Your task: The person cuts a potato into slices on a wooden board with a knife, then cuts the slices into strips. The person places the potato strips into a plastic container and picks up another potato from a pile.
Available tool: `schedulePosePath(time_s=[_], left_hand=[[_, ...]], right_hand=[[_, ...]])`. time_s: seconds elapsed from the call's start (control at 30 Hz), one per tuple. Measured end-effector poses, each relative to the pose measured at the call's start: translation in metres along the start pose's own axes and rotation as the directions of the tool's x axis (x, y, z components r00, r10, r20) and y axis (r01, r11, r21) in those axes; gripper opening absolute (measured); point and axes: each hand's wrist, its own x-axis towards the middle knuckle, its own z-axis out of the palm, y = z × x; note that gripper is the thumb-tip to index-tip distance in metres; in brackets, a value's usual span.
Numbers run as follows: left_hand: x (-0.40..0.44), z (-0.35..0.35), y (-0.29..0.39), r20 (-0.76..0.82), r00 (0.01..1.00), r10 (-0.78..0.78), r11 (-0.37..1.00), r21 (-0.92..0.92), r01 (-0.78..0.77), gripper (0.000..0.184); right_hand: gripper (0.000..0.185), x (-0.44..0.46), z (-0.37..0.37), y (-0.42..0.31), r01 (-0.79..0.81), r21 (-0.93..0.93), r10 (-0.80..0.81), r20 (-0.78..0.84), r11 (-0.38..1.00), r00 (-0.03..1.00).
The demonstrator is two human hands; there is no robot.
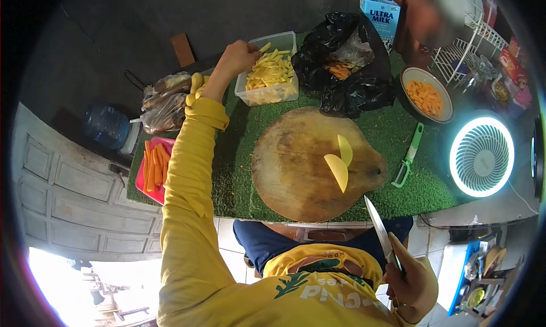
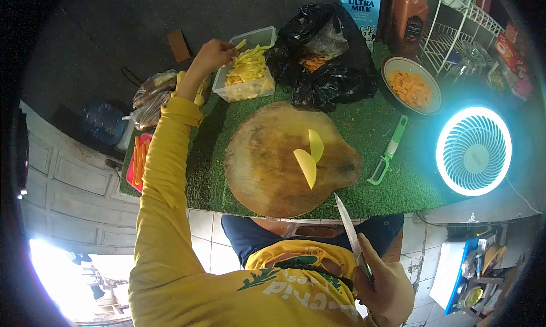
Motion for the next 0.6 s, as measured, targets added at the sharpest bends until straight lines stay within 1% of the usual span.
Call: schedulePosePath(time_s=[0.07,0.17,0.27,0.33,0.37,0.4,0.47,0.53,0.57,0.6], left_hand=[[0.002,-0.004,0.004,0.021,1.000,0.001,1.000,0.026,-0.002,0.041],[0.004,0.003,0.003,-0.116,0.993,0.036,0.998,0.060,-0.030,0.040],[0.018,0.016,-0.011,-0.193,0.967,0.168,0.934,0.344,-0.094,0.039],[0.010,0.016,-0.001,-0.256,0.954,0.156,0.963,0.253,-0.090,0.034],[0.006,0.017,0.003,-0.284,0.947,0.149,0.974,0.206,-0.092,0.032],[0.002,0.017,0.008,-0.293,0.941,0.168,0.974,0.197,-0.113,0.030],[-0.020,0.014,0.033,-0.295,0.933,0.206,0.972,0.171,-0.161,0.028],[-0.051,0.019,0.053,-0.241,0.920,0.309,0.951,0.075,-0.299,0.026],[-0.070,0.020,0.063,-0.224,0.906,0.358,0.932,0.025,-0.362,0.025],[-0.095,0.020,0.076,-0.098,0.928,0.359,0.933,0.012,-0.360,0.026]], right_hand=[[0.060,-0.001,0.000,0.002,0.020,-0.007,-0.020,0.000,1.000,1.000],[0.060,-0.002,0.000,0.004,0.032,-0.014,-0.032,-0.002,0.999,0.999],[0.059,-0.003,0.002,0.003,-0.004,-0.012,0.004,-0.011,1.000,1.000],[0.059,-0.004,0.002,0.001,-0.035,-0.015,0.034,-0.019,0.999,0.999],[0.059,-0.002,0.003,0.007,0.016,-0.039,-0.018,-0.038,0.999,0.999],[0.058,0.000,0.005,0.017,0.063,-0.061,-0.066,-0.056,0.996,0.996],[0.059,-0.003,0.008,0.023,0.079,-0.067,-0.083,-0.057,0.995,0.995],[0.062,-0.001,0.004,0.016,0.029,-0.040,-0.030,-0.026,0.999,0.999],[0.060,-0.003,0.004,0.017,0.060,-0.047,-0.062,-0.035,0.997,0.997],[0.058,-0.003,0.005,0.018,0.097,-0.056,-0.100,-0.046,0.994,0.994]])
